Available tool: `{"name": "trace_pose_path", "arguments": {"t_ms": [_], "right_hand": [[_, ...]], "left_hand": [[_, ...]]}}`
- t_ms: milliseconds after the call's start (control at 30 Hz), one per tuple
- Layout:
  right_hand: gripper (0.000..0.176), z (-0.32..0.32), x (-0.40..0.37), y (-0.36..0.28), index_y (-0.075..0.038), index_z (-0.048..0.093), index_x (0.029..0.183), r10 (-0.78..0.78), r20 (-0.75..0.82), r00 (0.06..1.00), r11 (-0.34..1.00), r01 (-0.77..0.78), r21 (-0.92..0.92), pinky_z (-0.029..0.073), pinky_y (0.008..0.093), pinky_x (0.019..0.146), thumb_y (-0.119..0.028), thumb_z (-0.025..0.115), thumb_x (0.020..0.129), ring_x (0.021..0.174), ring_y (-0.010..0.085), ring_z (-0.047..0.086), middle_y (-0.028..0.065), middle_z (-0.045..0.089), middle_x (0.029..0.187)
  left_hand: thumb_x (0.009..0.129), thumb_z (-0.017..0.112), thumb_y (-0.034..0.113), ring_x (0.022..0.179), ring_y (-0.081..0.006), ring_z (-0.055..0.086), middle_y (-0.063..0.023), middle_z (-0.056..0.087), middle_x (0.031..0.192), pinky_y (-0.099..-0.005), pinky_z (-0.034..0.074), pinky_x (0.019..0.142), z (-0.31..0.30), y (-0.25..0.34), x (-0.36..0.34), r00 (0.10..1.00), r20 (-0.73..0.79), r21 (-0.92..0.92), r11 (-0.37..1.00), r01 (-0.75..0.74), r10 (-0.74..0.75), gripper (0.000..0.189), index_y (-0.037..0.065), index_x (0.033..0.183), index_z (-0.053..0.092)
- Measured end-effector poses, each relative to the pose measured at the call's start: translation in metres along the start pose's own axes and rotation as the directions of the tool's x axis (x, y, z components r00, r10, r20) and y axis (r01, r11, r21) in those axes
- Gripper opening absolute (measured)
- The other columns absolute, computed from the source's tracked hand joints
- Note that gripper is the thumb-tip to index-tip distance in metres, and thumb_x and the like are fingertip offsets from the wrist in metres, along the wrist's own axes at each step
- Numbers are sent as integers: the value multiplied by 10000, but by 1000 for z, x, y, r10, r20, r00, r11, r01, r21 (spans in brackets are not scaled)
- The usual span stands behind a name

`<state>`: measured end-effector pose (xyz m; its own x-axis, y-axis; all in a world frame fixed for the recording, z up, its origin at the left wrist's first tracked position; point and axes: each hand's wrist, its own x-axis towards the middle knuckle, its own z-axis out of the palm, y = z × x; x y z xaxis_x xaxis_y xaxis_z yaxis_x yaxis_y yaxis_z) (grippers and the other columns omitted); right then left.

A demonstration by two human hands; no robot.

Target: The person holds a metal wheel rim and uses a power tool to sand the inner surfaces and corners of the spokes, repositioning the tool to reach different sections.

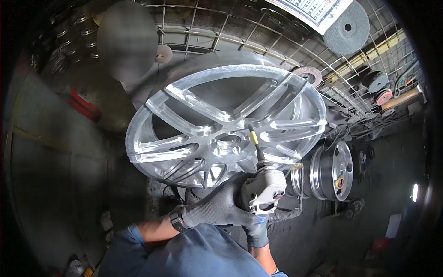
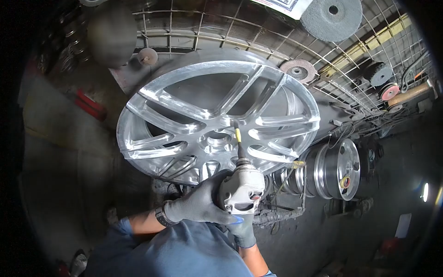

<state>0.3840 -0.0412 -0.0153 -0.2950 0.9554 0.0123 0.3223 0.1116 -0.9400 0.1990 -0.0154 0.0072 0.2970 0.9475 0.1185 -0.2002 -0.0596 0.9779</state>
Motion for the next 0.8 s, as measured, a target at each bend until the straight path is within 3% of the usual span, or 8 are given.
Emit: {"name": "trace_pose_path", "arguments": {"t_ms": [67,167,300,367,433,567,600,800], "right_hand": [[629,3,1,-7,-12,489,1315,-4,-16,1000,998,5,68,509,338,947,0,773,754,1072,200,593,110,567,1248],[654,11,0,-11,-1,457,1321,114,-35,993,958,-101,267,457,358,974,-75,767,749,1112,218,577,118,562,1259],[675,14,-4,-4,2,447,1338,98,27,995,963,-102,250,456,363,988,-108,768,754,1132,227,568,129,552,1280],[682,13,-6,7,1,449,1342,65,26,998,963,-69,262,458,364,990,-122,771,753,1138,229,565,133,549,1286],[660,9,-4,13,-4,469,1333,-31,48,998,1000,31,6,463,374,989,-147,767,761,1146,232,561,134,547,1292],[639,1,-9,26,-42,477,1347,48,-15,999,999,-48,24,481,324,964,-31,762,776,1115,206,568,100,547,1297],[620,-4,-10,28,-35,482,1338,-11,-3,1000,996,10,-88,486,322,961,-25,758,783,1100,191,573,99,553,1288],[646,-13,-10,15,-5,464,1337,79,-134,988,997,-77,20,465,363,978,-101,755,768,1118,225,569,129,554,1276]], "left_hand": [[639,893,314,1176,-194,495,-128,513,1252,-354,411,1008,-2,-3,0,999,53,-43,999,14,-12,948,-27,1355,373],[646,869,419,1135,-268,552,-182,525,1202,-372,446,959,-1,0,-5,999,-38,-164,986,-31,25,933,-43,1318,416],[657,863,412,1118,-269,564,-176,531,1185,-366,449,956,-6,20,-12,999,-45,-106,994,11,-16,899,-40,1305,434],[657,860,409,1119,-269,561,-178,528,1179,-370,447,958,-7,27,-14,997,-71,120,993,14,-5,882,-35,1296,447],[655,860,407,1116,-273,558,-178,525,1181,-377,444,960,-3,18,-12,997,-73,116,993,9,0,882,-30,1298,446],[650,862,361,1109,-280,556,-173,521,1188,-382,445,956,4,5,-3,998,-46,7,999,-37,37,853,-22,1293,452],[648,862,344,1110,-281,555,-171,520,1188,-384,446,954,4,5,0,999,-19,-9,999,-34,33,841,-17,1290,456],[625,861,299,1096,-267,559,-150,521,1141,-383,460,935,8,20,10,995,31,15,995,-100,100,830,-5,1285,459]]}}
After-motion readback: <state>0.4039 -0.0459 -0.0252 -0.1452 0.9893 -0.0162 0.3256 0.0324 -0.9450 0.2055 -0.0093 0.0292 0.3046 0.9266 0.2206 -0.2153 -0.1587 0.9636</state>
